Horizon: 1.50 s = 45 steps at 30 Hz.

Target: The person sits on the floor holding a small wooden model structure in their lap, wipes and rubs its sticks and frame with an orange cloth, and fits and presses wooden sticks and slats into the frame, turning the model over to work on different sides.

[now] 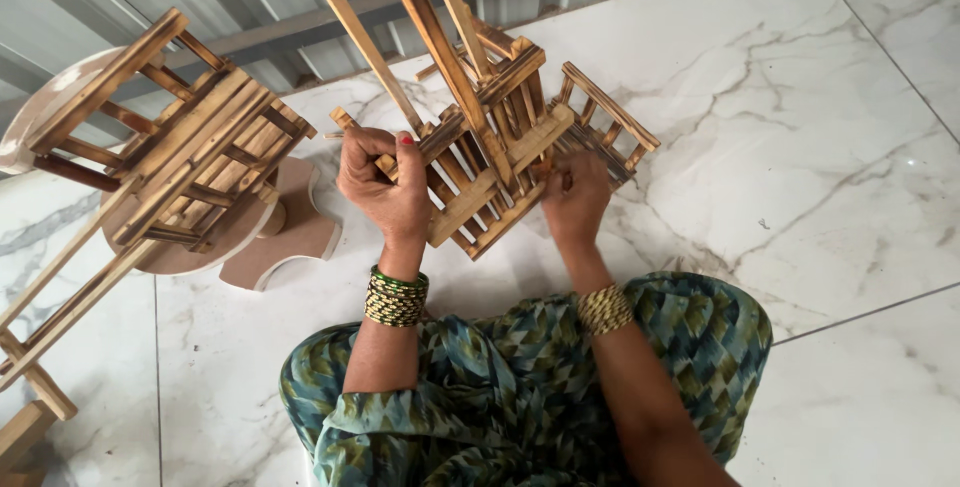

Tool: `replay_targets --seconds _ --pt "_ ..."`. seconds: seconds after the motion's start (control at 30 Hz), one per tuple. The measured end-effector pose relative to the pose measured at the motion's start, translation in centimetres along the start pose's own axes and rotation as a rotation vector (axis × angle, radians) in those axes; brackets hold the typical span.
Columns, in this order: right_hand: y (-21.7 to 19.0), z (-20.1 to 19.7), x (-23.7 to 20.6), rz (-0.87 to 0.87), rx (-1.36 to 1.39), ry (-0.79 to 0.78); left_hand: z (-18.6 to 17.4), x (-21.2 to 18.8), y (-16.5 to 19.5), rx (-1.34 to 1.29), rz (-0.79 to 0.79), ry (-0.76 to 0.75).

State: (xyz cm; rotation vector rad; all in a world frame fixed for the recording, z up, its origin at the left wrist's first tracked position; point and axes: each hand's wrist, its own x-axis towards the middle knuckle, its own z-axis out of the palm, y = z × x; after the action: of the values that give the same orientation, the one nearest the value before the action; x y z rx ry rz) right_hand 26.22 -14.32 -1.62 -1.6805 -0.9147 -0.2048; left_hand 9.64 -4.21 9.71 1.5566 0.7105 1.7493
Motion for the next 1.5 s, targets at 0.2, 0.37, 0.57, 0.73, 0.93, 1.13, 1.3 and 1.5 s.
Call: replay_targets --seconds 0.2,0.37,0.57,0.73,0.93,1.13,1.3,1.5 --pt "-1.8 0.3 -1.6 -0.116 -0.061 -0.013 0.8 -0.2 -0.6 -0.018 0.058 0.032" --pt "-5.0 1.8 -8.5 -0.198 0.058 -0.298 0.9 -0.2 -1.7 -0.055 0.023 0.065" --pt "-1.2 1.4 -7.2 -0.097 0.171 -0.185 -0.6 -0.5 -2.5 -0.084 0.01 -0.019" --pt "1.2 -2.2 -2.0 0.143 0.207 -0.083 -1.3 -0.8 -2.9 -0.047 0.014 -0.037" --pt "-5.0 -2.2 -3.1 -0.018 0.673 -0.058 -0.2 -2.0 -2.4 0.171 0.056 -0.008" --pt "-8.9 -1.2 1.3 -0.356 0.253 -0.017 0.2 -3.4 -1.6 0.145 0.03 -0.05" --pt "-9.6 -1.1 3.2 -0.484 0.195 0.054 -0.1 -3.7 -1.4 0.145 0.035 -0.08" --pt "-8.4 -2.4 -1.5 -0.356 0.175 -0.042 -0.8 -3.9 -2.0 0.099 0.066 -0.08"
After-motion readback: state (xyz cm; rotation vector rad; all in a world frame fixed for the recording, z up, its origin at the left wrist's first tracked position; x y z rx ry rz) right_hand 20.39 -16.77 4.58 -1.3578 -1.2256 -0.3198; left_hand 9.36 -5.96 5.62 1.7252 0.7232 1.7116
